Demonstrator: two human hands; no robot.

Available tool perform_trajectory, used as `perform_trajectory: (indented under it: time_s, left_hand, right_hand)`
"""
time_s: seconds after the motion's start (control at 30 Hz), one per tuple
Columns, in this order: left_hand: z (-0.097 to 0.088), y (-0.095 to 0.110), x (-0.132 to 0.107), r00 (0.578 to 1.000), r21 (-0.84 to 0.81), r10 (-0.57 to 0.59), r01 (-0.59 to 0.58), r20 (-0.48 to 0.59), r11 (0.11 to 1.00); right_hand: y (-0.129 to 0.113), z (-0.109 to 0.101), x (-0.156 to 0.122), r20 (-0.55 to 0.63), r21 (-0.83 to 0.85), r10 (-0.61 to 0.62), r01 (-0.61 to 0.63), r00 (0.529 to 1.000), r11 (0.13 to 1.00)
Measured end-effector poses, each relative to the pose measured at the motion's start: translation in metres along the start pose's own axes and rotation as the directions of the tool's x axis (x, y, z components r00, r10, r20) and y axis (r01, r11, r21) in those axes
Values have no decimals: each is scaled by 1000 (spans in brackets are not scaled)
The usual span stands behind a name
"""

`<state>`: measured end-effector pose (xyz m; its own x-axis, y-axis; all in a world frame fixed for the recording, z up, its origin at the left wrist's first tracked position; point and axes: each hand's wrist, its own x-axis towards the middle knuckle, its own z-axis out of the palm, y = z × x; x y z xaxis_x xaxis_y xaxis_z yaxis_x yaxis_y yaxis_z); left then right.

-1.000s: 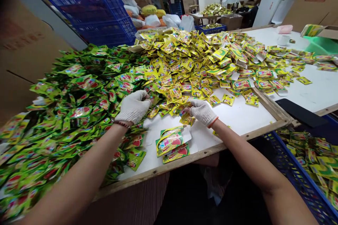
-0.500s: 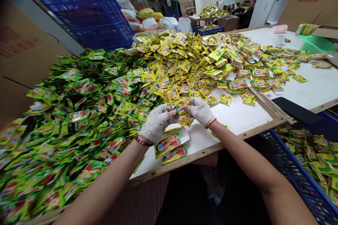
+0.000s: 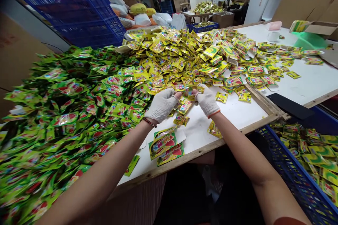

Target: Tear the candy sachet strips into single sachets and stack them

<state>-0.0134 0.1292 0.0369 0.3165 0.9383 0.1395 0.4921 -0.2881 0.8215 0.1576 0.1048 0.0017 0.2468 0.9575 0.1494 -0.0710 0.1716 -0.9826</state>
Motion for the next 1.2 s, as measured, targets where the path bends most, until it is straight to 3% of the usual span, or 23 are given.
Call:
perform_trajectory:
  time_s: [0.07,0.13,0.23,0.33,0.47,0.6,0.7,0.8,1.0,1.1,1.2]
  left_hand:
    - [10,-1,8,999,355,28,-42,46,934]
    - [24,-2,14,992,605,15,-88,123,791]
    - [41,-3,23,989,748,-7,-108,149,655]
    - [42,-5,36,985,749,-87,-57,152,660]
    - [23,-4,38,971,721,-127,-62,205,691]
    - [0,4,8,983,643,-12,-109,181,758]
    - [-10,7,-20,984,726,136,-178,117,664]
    - [-15,3,-39,973,831,202,-203,112,518]
    - [-15,-5,-54,995,733,99,-84,22,675]
    - [-19,-9,-57,989,740,149,-101,1,665]
    - [-22,-19,-58,967,718,252,-194,27,669]
  right_hand:
    - [-2,-8,5,-129,5,0,1,992,1000]
    - [-2,-11,7,-173,-21,-9,5,985,1000]
    - [1,-11,5,-144,-102,-12,-3,990,995]
    - [3,-10,2,-111,-147,-21,4,994,989]
    - [1,-11,0,-147,-81,0,-12,989,997]
    - [-7,-12,-4,-213,7,-10,11,977,1000]
    - [-12,-9,-11,-214,-8,-70,70,974,997]
    - [-12,0,-19,-124,-59,-124,118,984,991]
    - [0,13,-27,151,-262,-239,272,959,926]
    - [4,9,-25,225,-375,-181,257,957,891]
    - [3,5,-22,336,-387,-81,216,939,896]
